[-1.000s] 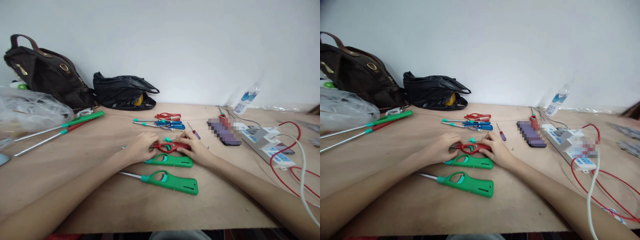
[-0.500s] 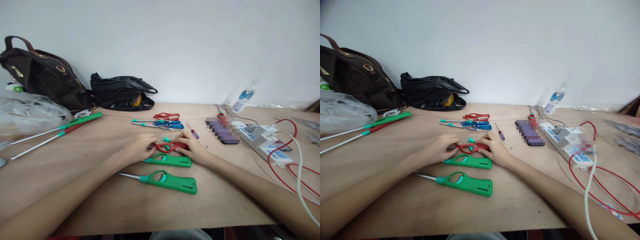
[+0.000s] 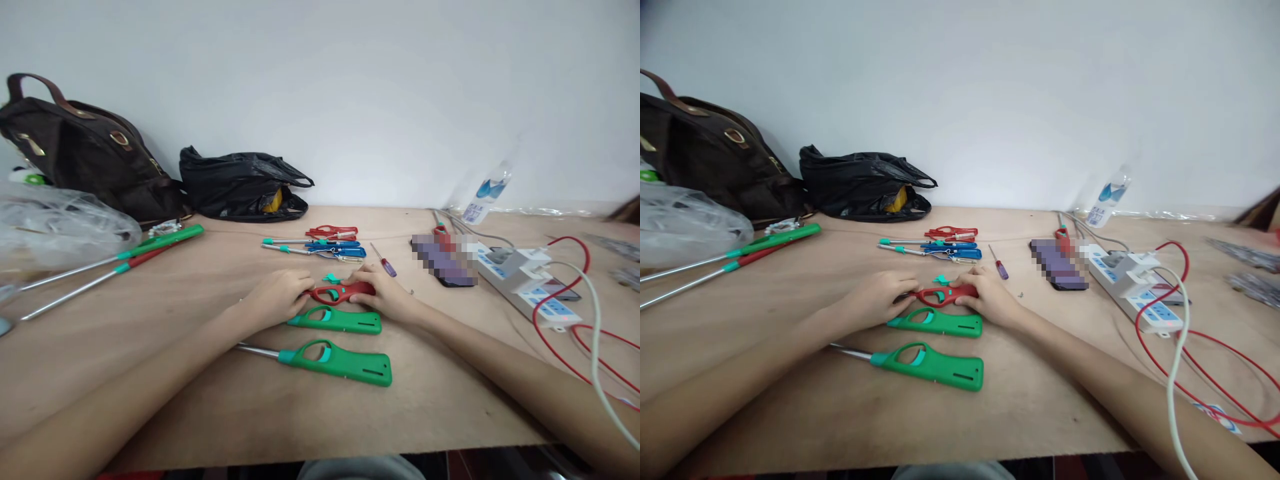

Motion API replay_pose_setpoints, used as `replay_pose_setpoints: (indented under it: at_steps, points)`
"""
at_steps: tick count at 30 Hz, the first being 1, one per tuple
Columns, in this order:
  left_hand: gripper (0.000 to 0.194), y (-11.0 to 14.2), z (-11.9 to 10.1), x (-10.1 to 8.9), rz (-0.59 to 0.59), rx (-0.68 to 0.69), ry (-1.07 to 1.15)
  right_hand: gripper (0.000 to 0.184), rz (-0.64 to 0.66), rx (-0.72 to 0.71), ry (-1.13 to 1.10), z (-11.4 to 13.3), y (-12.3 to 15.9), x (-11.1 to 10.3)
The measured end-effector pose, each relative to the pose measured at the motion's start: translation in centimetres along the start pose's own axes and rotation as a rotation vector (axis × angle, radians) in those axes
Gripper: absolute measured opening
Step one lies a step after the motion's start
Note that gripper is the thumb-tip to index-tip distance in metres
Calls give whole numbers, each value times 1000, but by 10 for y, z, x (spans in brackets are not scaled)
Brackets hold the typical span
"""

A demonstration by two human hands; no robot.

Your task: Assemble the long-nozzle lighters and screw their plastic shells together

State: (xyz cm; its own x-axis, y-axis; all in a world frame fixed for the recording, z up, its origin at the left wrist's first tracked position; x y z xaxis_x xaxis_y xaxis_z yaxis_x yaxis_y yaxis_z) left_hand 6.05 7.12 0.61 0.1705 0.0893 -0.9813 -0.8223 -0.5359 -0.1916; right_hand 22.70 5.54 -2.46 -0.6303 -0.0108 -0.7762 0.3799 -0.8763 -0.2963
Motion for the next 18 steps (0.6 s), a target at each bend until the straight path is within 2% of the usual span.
replay_pose_setpoints:
  at_steps: [6, 13, 18]
  points:
    - [15, -1, -10, 5, 29, 82, -138, 26, 6, -35, 59, 2, -1, -3]
    - [20, -4, -17, 10, 6, 148, -214, 28, -9, -368, 475, 24, 7, 1]
    - [17, -5, -6, 12, 23, 153, -188, 33, -39, -467, 693, 23, 11, 12]
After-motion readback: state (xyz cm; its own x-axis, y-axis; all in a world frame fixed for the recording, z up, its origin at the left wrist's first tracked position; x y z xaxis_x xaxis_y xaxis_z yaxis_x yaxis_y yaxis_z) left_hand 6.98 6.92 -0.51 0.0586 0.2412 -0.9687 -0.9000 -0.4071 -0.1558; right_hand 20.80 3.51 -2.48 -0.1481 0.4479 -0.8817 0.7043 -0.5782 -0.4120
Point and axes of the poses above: each hand's wrist, its own y-axis away from the middle knuckle, its own x-axis out of the palm, z = x × y, the point moved 7 cm from there along -y, towards the middle knuckle, and after that the axes turned 1 degree about y, right-handed, at the moved point
